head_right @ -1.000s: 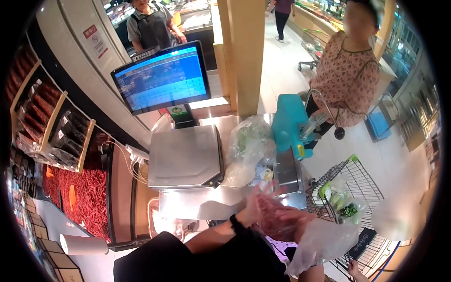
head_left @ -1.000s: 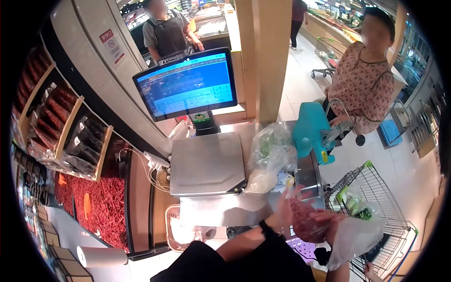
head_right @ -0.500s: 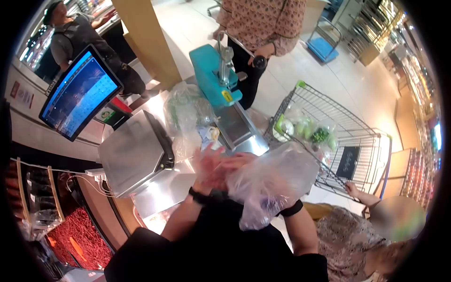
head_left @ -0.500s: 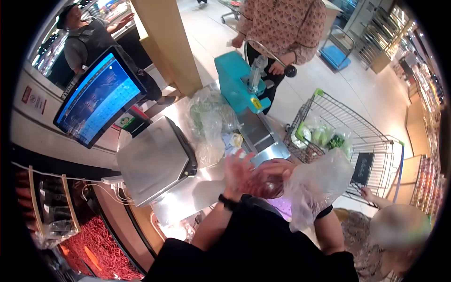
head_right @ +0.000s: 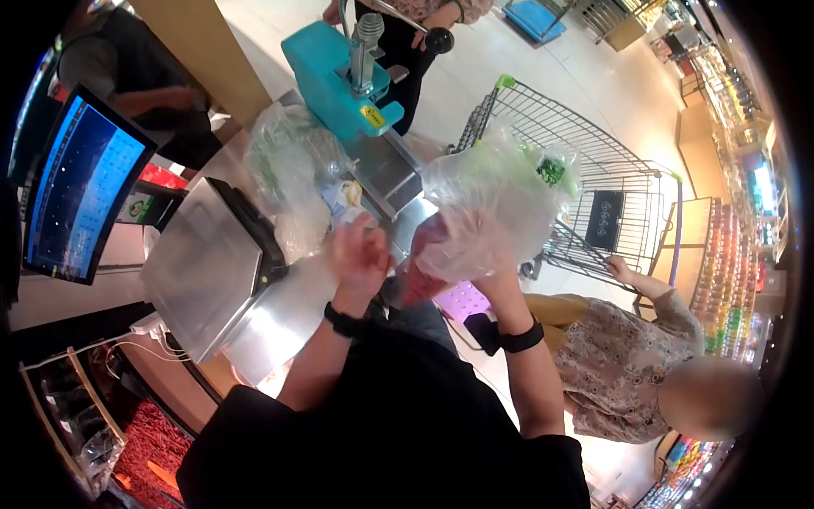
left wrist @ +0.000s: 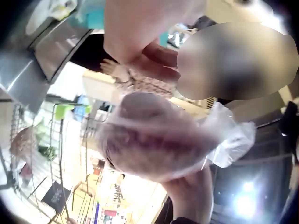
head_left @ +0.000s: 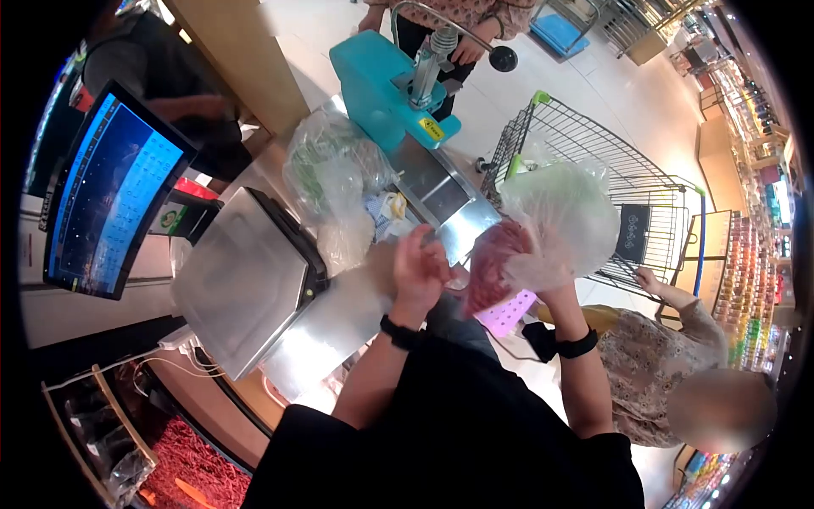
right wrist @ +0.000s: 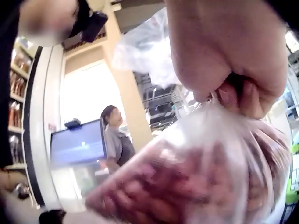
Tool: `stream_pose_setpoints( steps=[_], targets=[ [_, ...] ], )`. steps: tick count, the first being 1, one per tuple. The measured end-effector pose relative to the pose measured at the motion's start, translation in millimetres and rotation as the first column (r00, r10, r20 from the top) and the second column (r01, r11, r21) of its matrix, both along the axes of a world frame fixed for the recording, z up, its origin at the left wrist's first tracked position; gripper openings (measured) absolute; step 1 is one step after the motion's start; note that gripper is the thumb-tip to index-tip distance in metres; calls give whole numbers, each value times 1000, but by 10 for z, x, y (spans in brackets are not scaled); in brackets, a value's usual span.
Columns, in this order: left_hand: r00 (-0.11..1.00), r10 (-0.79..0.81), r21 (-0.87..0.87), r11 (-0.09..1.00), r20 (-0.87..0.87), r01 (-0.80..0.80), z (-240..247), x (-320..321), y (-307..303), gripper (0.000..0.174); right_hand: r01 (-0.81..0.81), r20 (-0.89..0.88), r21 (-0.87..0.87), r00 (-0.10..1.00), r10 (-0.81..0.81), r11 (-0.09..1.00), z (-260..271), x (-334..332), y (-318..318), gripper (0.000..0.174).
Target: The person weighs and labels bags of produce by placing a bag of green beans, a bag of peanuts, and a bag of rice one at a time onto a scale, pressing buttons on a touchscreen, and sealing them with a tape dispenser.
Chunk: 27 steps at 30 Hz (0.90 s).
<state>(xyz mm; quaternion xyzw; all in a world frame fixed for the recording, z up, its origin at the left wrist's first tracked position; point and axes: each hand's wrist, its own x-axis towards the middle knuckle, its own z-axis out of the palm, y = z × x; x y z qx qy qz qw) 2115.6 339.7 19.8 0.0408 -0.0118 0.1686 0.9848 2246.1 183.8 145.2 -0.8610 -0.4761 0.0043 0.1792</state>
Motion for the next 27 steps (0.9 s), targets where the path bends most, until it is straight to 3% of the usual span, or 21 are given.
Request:
stream_pose_setpoints(
  steps=[1, 2, 4, 5, 6, 7, 8, 9, 10, 11, 12, 14, 15, 17, 18, 20, 22, 24, 25, 26, 27],
  targets=[
    [868, -117, -22, 992, -482, 121, -148, 219, -2, 51, 40, -285, 235, 958, 29, 971, 13, -15, 91, 29],
    [803, -222, 10, 962, -553, 273, -534, 448, -60, 60, 146, -528, 441, 840, 124, 886, 40, -3, 166, 26],
    [813, -467, -29, 872, -348, 489, -68, 775, -85, 70, 111, -400, 353, 915, 43, 929, 207, 101, 236, 26],
    [846, -494, 39, 859, -202, 511, -112, 873, -109, 76, 150, -313, -31, 937, -152, 988, 325, 211, 302, 27],
    [854, -517, 105, 848, -52, 519, -150, 963, -149, 82, 215, -155, -405, 942, -298, 889, 394, 331, 345, 29],
    [829, -552, -133, 818, 92, 559, -217, 1050, -156, 84, 297, -245, -59, 921, -302, 953, 79, 560, 260, 37],
    [832, -547, -132, 821, 97, 555, -209, 1104, -136, 84, 292, -240, -60, 924, -297, 955, 127, 663, 338, 37],
    [893, -450, 10, 893, 29, 449, -212, 1109, -139, 72, 484, -569, 38, 729, -379, 874, 180, 728, 431, 35],
    [940, -339, 151, 929, -25, 339, -236, 1105, -145, 60, 673, -831, 43, 435, -348, 738, 198, 780, 492, 36],
    [917, -309, 61, 951, 251, 304, -254, 1088, -66, 61, 700, -829, 91, 447, -335, 708, 148, 865, 540, 37],
    [916, -315, 45, 948, 250, 314, -270, 1067, -20, 61, 707, -827, 77, 439, -352, 703, 137, 929, 589, 37],
    [954, -202, -289, 921, 221, 262, -63, 1104, 144, 57, 673, -855, 43, 407, -321, 739, 155, 1066, 769, 37],
    [954, -197, -295, 919, 228, 261, -179, 1190, 176, 57, 660, -843, 12, 411, -348, 751, 63, 1139, 849, 36],
    [969, -217, -183, 964, -115, 194, -447, 1362, 234, 41, 629, -850, 35, 427, -308, 776, 23, 1198, 1044, 35],
    [982, -64, -22, 998, -177, 61, -499, 1502, 202, 27, 601, -861, 59, 434, -264, 797, 3, 1218, 1133, 35],
    [964, 7, 13, 1000, -265, -3, -713, 1623, 246, 40, 580, -866, 36, 424, -264, 814, -86, 1314, 1252, 33],
    [952, 130, 10, 991, -276, -132, -728, 1692, 323, 46, 272, -483, 138, 858, -175, 952, -325, 1477, 1380, 32],
    [926, 233, 6, 970, -298, -242, -652, 1688, 398, 51, 319, -453, 39, 850, -268, 947, -449, 1529, 1534, 22],
    [920, 260, 20, 964, -292, -266, -606, 1676, 469, 55, 1, -18, 135, 1000, 2, 991, -330, 1490, 1647, 19],
    [915, 288, 35, 956, -284, -290, -552, 1671, 537, 58, -331, 427, 84, 864, 266, 940, -268, 1480, 1734, 15],
    [909, 298, -5, 950, -290, -313, -485, 1676, 590, 59, -388, 307, 187, 896, 322, 902, -392, 1568, 1734, 17]
  ],
)
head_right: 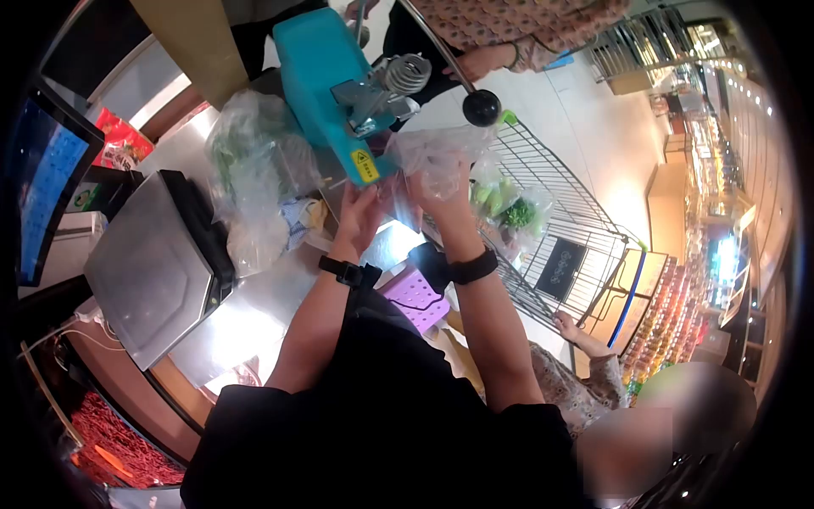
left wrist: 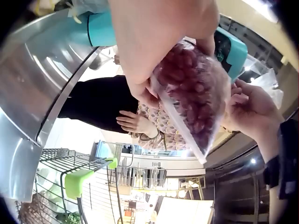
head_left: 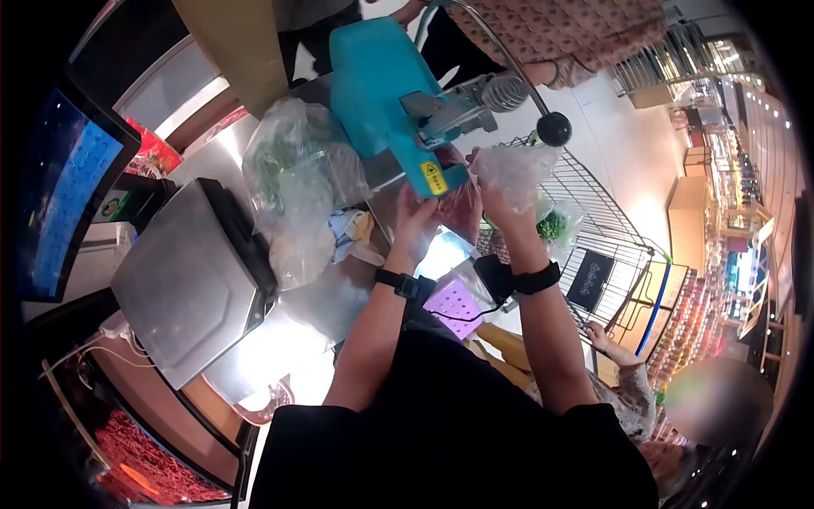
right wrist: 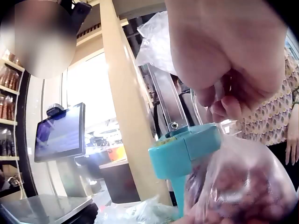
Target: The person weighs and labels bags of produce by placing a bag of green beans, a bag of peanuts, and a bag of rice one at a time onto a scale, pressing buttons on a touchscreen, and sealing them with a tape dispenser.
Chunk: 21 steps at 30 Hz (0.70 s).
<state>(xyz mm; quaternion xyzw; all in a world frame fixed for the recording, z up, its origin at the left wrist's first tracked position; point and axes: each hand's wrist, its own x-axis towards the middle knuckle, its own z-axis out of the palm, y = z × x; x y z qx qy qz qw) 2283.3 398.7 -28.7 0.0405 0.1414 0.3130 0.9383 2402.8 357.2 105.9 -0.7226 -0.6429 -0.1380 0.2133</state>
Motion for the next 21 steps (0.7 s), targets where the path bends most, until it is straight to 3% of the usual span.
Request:
stream_pose_setpoints(
  steps=[1, 3, 5, 7, 8, 10, 11, 12, 13, 15, 16, 17, 18, 19, 20, 21],
  targets=[
    [1000, 11, -5, 1000, 0, -11, -28, 1, 37, 59, -11, 0, -5, 1000, 11, 1000, 30, -21, 54, 17],
    [999, 50, 35, 998, -10, -49, -87, -34, 93, 53, -44, -193, 5, 980, 44, 999, 111, -84, 135, 20],
    [998, 58, 41, 998, -37, -56, -77, -72, 134, 57, -46, -157, -67, 987, 35, 997, 140, -134, 182, 19],
    [996, 60, 49, 997, -63, -57, -68, -93, 163, 60, 20, -365, -61, 930, -41, 998, 127, -198, 238, 21],
    [995, 82, 41, 996, -54, -80, -65, -91, 175, 61, 17, -364, -62, 930, -38, 998, 157, -250, 262, 21],
    [994, 103, 32, 994, -45, -102, -30, -121, 212, 62, -52, -572, 52, 817, 72, 997, 262, -382, 302, 22],
    [992, 60, 10, 998, -110, -59, 3, -165, 240, 63, -51, -571, 53, 818, 73, 997, 307, -427, 317, 22],
    [985, 13, -14, 1000, -173, -15, 45, -198, 251, 63, -34, -276, -113, 961, 1, 993, 351, -462, 321, 19],
    [985, 11, -11, 1000, -172, -13, 42, -211, 238, 63, 38, 57, -261, 998, -23, 965, 377, -480, 323, 16],
    [931, 213, 182, 970, -297, -163, 35, -251, 229, 66, 28, -40, -206, 999, -37, 978, 343, -473, 324, 15],
    [931, 213, 190, 968, -296, -161, 74, -291, 242, 66, 20, -137, -154, 990, -41, 988, 341, -480, 336, 14],
    [683, 556, 586, 778, -473, -227, 109, -338, 249, 65, 23, -139, -148, 989, -43, 989, 356, -495, 334, 14],
    [334, 847, 878, 468, -413, -99, 145, -375, 263, 64, -10, -182, -138, 983, -15, 990, 390, -517, 326, 13],
    [338, 849, 882, 461, -406, -99, 326, -435, 329, 64, -43, -222, -126, 975, 14, 991, 430, -541, 321, 13],
    [396, 885, 969, 237, -246, 73, 629, -527, 421, 61, -37, -221, -121, 975, 10, 992, 452, -600, 314, 13],
    [478, 873, 974, -19, -93, 224, 860, -585, 479, 59, 9, -617, -39, 786, -31, 999, 467, -687, 306, 13]
  ],
)
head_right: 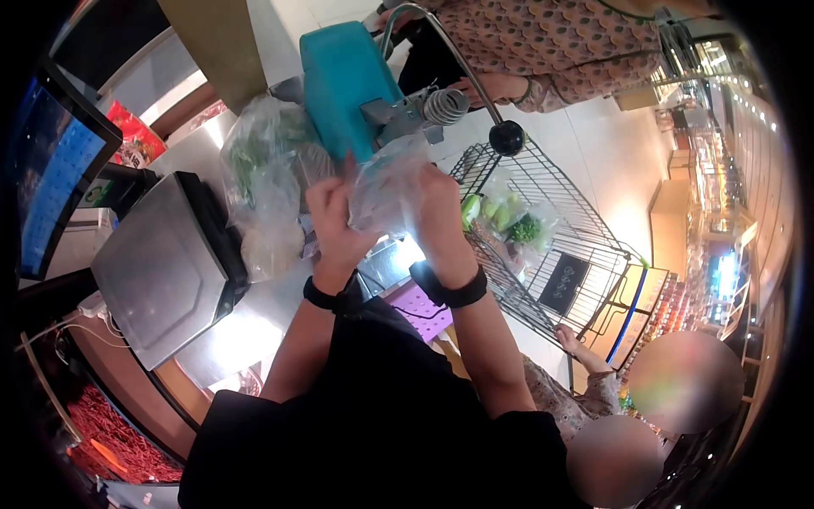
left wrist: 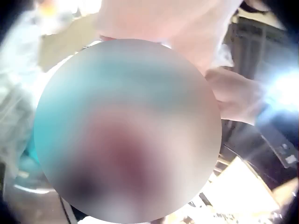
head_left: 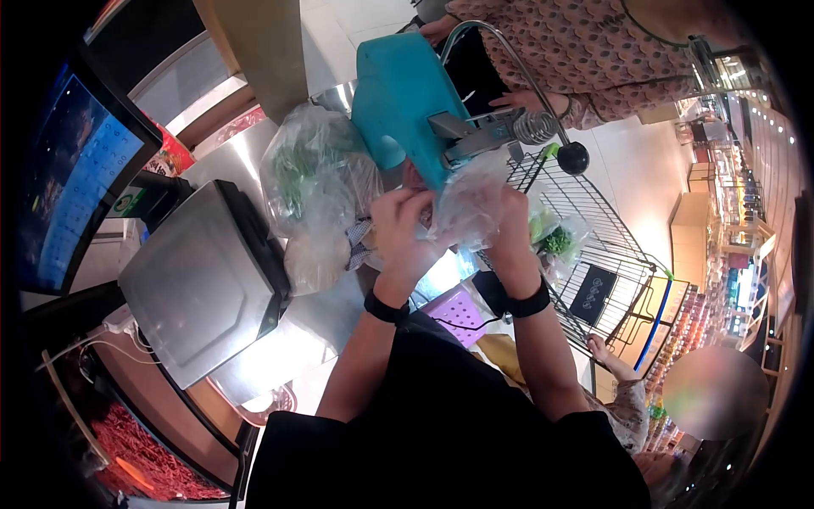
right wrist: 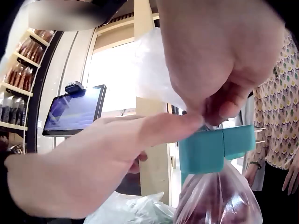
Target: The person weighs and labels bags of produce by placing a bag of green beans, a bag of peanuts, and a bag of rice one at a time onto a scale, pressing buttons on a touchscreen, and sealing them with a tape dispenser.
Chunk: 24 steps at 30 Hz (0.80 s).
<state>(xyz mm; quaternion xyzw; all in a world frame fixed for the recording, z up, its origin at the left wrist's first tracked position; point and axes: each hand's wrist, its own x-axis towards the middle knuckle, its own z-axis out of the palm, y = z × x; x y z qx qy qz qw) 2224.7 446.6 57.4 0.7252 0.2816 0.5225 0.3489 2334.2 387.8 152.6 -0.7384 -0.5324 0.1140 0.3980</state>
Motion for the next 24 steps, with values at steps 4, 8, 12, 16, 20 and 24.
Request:
stream_pose_setpoints(
  steps=[4, 8, 12, 16, 20, 24],
  targets=[
    [981, -172, 75, 981, -90, 179, 23, 109, 117, 44, 95, 359, -12, 929, -84, 995, 18, 23, -42, 15],
    [971, -239, 105, 966, 18, 236, -16, 220, 100, 33, 164, 464, -226, 885, -42, 960, 87, -51, -94, 22],
    [968, -221, -23, 974, 118, 225, 45, 260, 88, 23, 177, 430, 128, 877, -215, 976, -36, -74, -62, 18],
    [917, -339, -369, 840, 213, 396, -79, 405, 153, 18, 191, 395, 7, 901, -178, 982, -9, 6, -105, 24],
    [980, -198, 197, 960, -23, 199, -7, 322, 222, 20, 78, 424, 105, 898, -116, 991, -90, 65, -136, 31],
    [959, -264, -29, 963, 106, 268, 238, 254, -8, 24, -31, 503, 42, 864, 6, 999, 303, 52, -286, 20]
  ],
)
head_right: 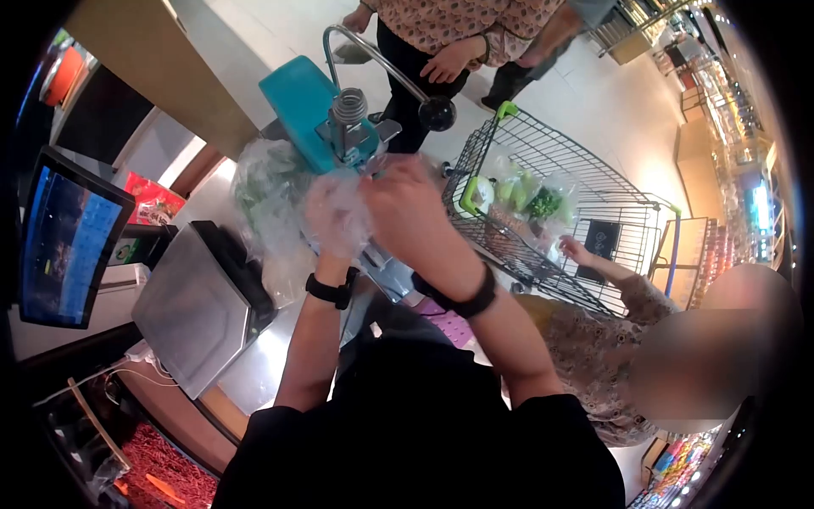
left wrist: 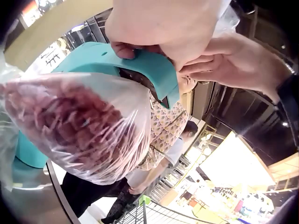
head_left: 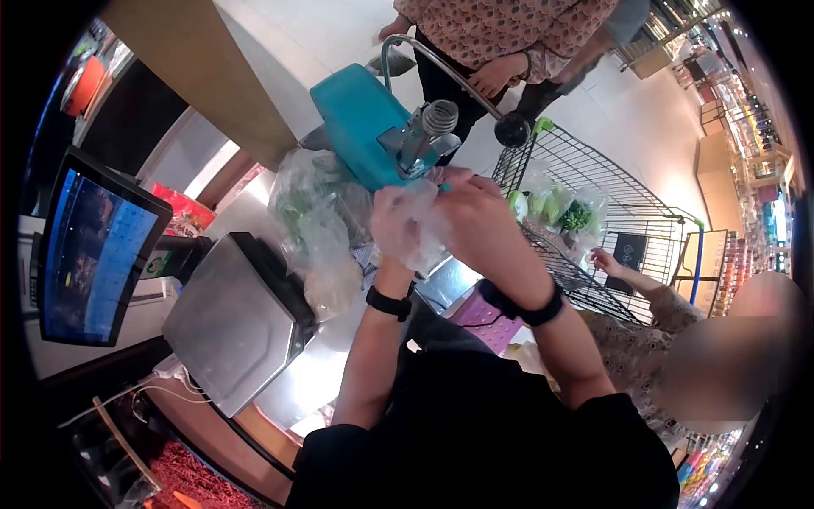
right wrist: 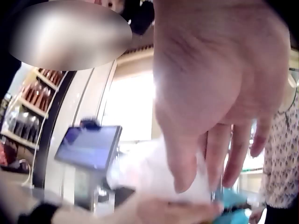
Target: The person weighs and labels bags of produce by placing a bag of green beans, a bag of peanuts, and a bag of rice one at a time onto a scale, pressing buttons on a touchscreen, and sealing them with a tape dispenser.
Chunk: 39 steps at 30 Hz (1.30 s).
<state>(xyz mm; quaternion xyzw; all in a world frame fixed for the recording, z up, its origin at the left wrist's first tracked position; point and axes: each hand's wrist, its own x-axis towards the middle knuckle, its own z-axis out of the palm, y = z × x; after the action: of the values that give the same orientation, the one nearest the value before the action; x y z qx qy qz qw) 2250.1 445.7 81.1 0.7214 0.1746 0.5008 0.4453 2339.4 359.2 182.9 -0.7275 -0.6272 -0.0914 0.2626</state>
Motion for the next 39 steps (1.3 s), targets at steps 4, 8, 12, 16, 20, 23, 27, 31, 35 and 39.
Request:
stream_pose_setpoints(
  steps=[4, 8, 12, 16, 20, 23, 27, 31, 35, 39],
  targets=[
    [644, -94, -619, 204, 759, 759, -160, 30, -21, 29, 269, 56, 408, 946, -318, 873, 769, 574, 246, 32],
    [752, -153, -674, 356, 642, 647, -494, 116, 98, 33, 275, -173, -554, 885, -432, 786, 623, 961, 583, 65],
    [884, -252, -623, 633, 394, 459, -543, 129, 145, 28, 505, -174, -410, 774, -608, 760, 183, 809, 198, 52],
    [834, -232, -619, 579, 500, 531, -270, 77, 67, 19, 579, -175, -353, 731, -660, 735, -192, 591, -263, 47],
    [774, -153, -660, 439, 614, 610, -203, 78, 58, 17, 572, -253, -335, 711, -656, 749, -450, 493, -470, 30],
    [954, -216, -606, 738, 206, 298, -327, 57, 85, 19, 570, -275, -356, 693, -666, 741, -971, 464, -686, 28],
    [993, -67, -324, 945, -100, 31, -452, 87, 56, 27, 557, -401, -320, 653, -643, 766, -2096, 455, -900, 22],
    [998, -64, -151, 987, -8, 62, -328, 128, -33, 29, 550, -492, -72, 706, -509, 832, -2467, 440, -904, 26],
    [998, 45, -400, 916, 48, -22, 2, 127, -88, 11, 481, -479, -79, 750, -456, 873, -2327, 458, -988, 39],
    [961, 203, 247, 957, -186, -154, -159, 80, 79, 15, 453, -349, -268, 777, -524, 851, -1170, 483, -831, 39]
  ],
)
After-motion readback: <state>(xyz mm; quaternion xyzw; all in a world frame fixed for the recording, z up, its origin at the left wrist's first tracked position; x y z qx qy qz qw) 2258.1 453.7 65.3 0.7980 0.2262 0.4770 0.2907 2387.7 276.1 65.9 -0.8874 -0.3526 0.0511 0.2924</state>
